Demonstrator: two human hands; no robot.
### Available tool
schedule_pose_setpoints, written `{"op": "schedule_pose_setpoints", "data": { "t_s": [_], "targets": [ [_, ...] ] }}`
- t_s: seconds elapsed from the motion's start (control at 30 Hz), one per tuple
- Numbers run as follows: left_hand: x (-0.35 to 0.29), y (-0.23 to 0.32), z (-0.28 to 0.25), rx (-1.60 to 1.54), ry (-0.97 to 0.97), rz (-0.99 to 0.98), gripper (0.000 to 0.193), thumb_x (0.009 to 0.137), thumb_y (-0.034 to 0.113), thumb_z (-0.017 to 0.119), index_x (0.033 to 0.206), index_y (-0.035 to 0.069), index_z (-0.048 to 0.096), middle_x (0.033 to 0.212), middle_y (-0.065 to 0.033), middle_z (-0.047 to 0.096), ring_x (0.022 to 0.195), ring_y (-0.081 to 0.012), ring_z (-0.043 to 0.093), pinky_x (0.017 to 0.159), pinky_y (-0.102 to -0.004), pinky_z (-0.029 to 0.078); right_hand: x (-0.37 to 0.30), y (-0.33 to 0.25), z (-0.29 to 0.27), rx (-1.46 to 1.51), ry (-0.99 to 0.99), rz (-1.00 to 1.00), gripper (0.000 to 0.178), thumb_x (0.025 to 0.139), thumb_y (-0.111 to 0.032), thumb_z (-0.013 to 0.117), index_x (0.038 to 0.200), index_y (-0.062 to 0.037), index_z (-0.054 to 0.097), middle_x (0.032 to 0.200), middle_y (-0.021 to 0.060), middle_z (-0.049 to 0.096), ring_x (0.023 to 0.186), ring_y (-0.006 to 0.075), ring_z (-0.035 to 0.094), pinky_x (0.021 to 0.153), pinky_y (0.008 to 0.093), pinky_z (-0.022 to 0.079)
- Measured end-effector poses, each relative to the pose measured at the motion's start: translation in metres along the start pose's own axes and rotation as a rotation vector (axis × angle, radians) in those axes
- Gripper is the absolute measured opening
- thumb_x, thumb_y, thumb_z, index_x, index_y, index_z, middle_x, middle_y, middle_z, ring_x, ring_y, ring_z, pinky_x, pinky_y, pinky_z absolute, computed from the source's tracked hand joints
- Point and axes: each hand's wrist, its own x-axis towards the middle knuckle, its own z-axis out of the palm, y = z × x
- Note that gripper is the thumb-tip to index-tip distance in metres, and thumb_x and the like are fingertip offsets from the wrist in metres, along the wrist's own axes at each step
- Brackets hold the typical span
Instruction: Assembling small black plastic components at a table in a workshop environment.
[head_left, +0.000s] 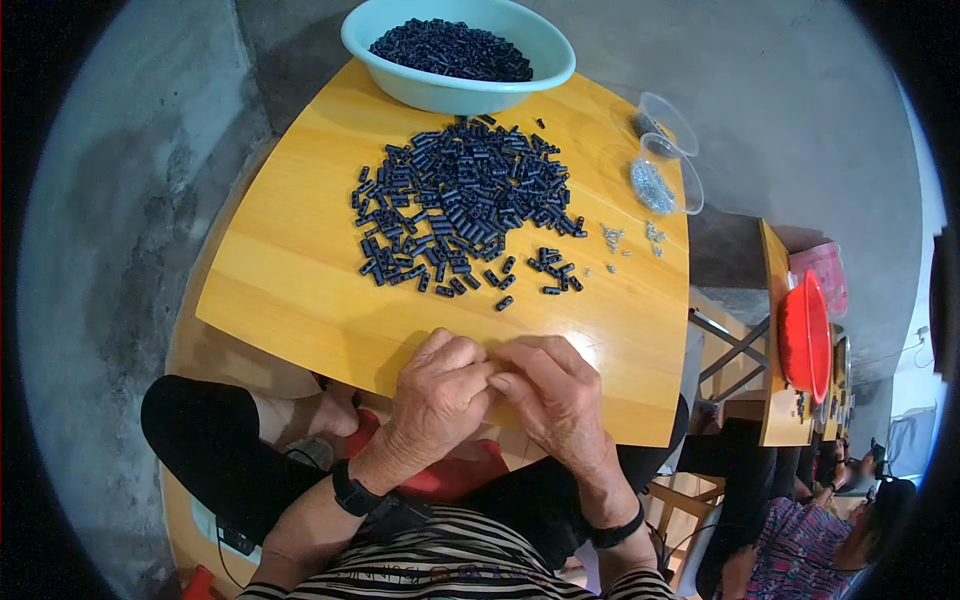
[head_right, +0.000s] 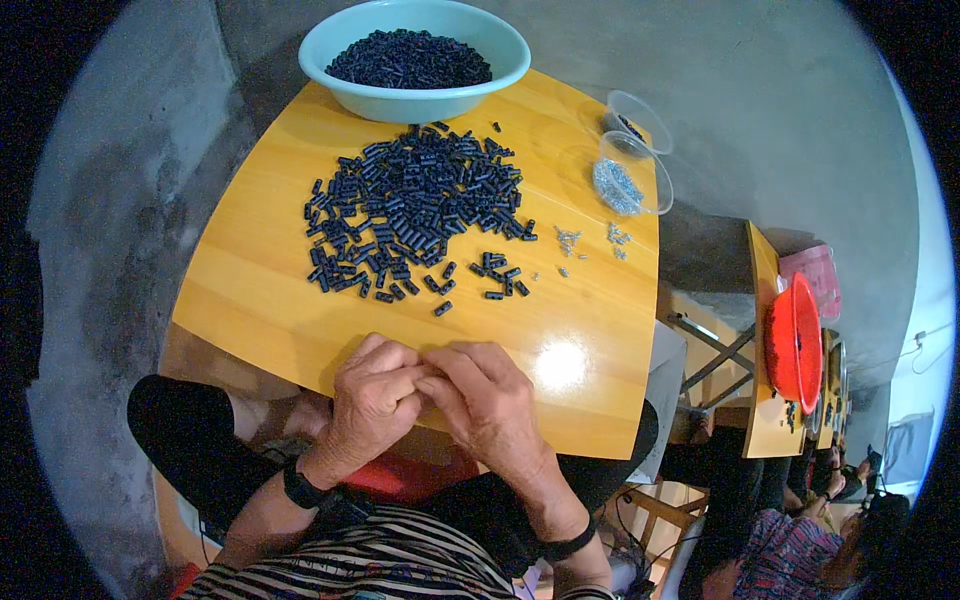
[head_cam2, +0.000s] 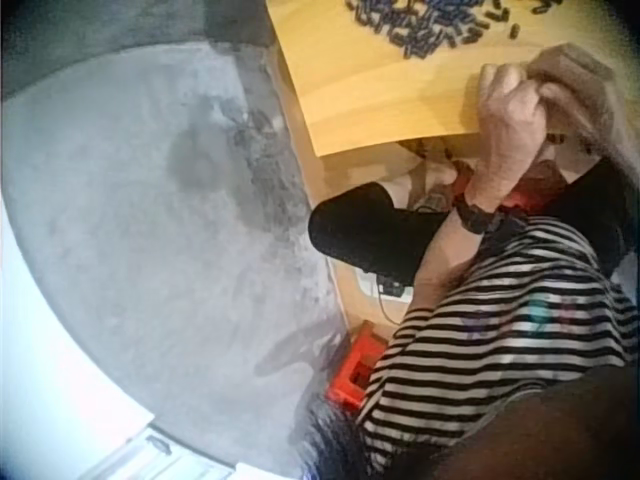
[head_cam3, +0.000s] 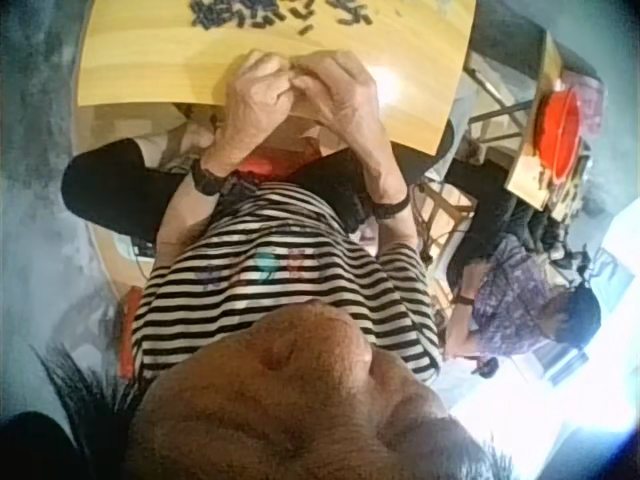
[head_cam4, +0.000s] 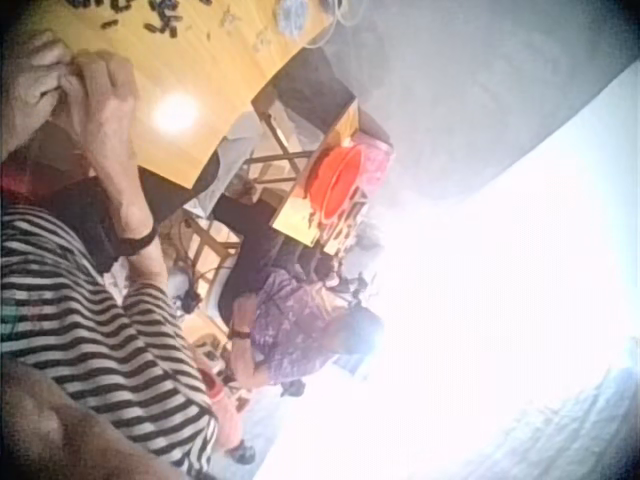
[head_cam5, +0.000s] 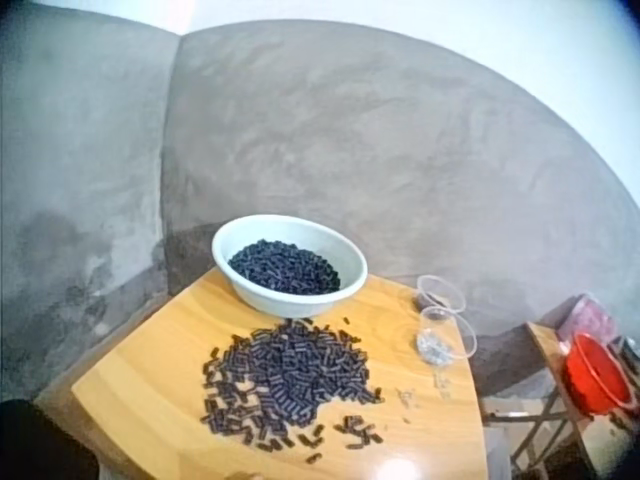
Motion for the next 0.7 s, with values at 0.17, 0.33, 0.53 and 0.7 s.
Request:
{"op": "schedule_pose_setpoints", "data": {
  "t_s": [0.17,0.33,0.53,0.7],
  "targets": [
    [0.004,0.006,0.003,-0.036,0.056,-0.018,0.018,0.063,0.004,0.077,0.08,0.005,0.071,0.078,-0.0058,0.062,0.076,-0.026,0.059,0.066,-0.0372,0.049,-0.019,0.007,0.002,-0.009,0.084,0.054,0.019,0.077,-0.001,0.073,0.095,-0.0017,0.068,0.09,0.0143,0.068,0.083,0.0299,0.065,0.071,0.0374,0.054],
    [0.006,0.008,-0.002,-0.02,0.014,-0.026,0.018,0.065,0.007,0.078,0.082,0.005,0.072,0.078,-0.0051,0.062,0.077,-0.0252,0.059,0.066,-0.0357,0.049,-0.02,0.008,-0.005,0.078,0.155,0.044,0.019,0.076,0.005,0.071,0.094,-0.0008,0.068,0.086,0.014,0.068,0.08,0.0296,0.066,0.072,0.0364,0.054],
    [0.01,0.005,-0.005,-0.084,-0.038,-0.013,0.019,0.066,0.008,0.08,0.084,0.005,0.073,0.081,-0.006,0.064,0.078,-0.0254,0.06,0.068,-0.0367,0.049,-0.056,0.046,-0.098,-0.21,0.578,0.237,0.018,0.078,0.01,0.066,0.094,0.0012,0.068,0.084,0.0065,0.067,0.076,0.0158,0.063,0.068,0.0265,0.051],
    [0.011,0.001,-0.021,-0.107,-0.122,-0.008,0.018,0.068,0.008,0.079,0.085,0.005,0.073,0.082,-0.0071,0.065,0.08,-0.0257,0.062,0.07,-0.0363,0.05,-0.1,0.126,-0.156,-0.278,0.644,0.419,0.012,0.086,0.005,0.061,0.096,0.0022,0.067,0.076,0.0058,0.062,0.068,0.0121,0.06,0.062,0.0255,0.049]
  ]
}}
